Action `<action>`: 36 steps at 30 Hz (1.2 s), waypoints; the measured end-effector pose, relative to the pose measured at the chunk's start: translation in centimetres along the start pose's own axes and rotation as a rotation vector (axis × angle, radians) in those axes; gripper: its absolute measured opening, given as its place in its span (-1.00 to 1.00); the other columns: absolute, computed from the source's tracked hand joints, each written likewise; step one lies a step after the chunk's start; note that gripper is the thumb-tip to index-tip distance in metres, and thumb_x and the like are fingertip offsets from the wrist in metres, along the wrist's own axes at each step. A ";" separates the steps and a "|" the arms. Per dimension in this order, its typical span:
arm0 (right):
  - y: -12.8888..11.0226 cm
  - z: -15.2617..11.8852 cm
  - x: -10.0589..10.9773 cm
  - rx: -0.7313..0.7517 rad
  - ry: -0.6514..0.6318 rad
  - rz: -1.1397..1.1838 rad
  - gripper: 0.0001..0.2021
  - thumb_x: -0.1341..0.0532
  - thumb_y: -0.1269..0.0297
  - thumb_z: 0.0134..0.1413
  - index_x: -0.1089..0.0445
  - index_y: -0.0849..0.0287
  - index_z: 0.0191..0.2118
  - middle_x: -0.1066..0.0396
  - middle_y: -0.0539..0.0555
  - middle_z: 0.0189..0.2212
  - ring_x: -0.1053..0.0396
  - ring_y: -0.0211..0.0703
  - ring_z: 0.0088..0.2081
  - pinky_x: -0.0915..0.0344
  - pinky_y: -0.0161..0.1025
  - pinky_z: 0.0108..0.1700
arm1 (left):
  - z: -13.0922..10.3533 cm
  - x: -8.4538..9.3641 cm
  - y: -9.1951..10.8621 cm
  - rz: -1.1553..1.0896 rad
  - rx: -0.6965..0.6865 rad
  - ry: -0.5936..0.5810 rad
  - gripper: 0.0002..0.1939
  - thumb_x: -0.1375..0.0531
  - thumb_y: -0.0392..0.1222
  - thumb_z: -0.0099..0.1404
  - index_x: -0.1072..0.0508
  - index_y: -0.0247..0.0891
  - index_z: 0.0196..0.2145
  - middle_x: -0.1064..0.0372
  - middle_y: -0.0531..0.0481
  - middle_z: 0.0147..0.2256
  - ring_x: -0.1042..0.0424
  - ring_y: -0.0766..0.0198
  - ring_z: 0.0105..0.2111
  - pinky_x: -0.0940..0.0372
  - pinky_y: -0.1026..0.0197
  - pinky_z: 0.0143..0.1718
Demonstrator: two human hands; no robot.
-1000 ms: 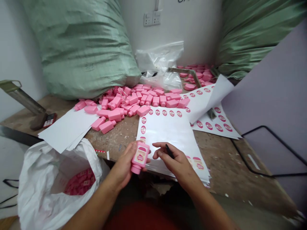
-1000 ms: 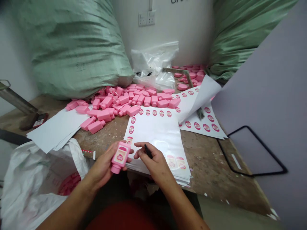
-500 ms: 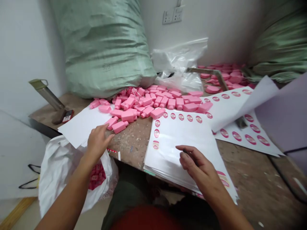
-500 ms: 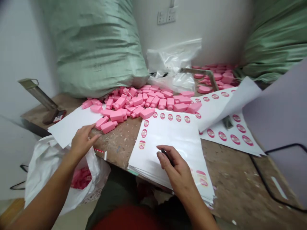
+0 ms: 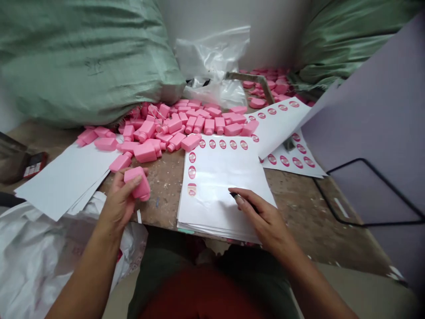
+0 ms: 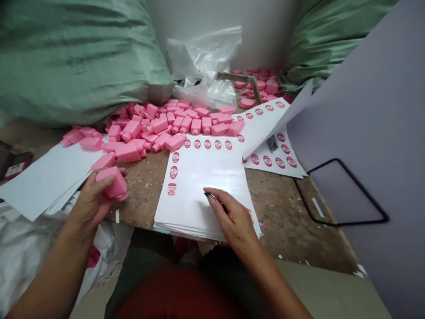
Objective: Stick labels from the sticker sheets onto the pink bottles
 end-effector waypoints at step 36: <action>-2.0 2.6 -6.1 0.536 -0.177 -0.573 -0.86 -0.15 0.39 0.15 -0.47 0.12 -0.24 -0.44 0.08 -0.35 -0.39 -0.11 -0.33 -0.08 -0.20 -0.31 | -7.3 -8.0 -3.0 1.054 -0.460 -0.836 -0.61 -0.21 -0.34 0.10 -0.35 -0.26 -0.07 -0.36 -0.22 0.05 -0.34 -0.05 -0.02 -0.22 -0.09 0.03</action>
Point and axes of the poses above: each hand's wrist, its own z-axis towards the middle knuckle, its own x-axis out of the back of the hand, y = z × x, the point moved 3 cm from there along z, towards the middle knuckle
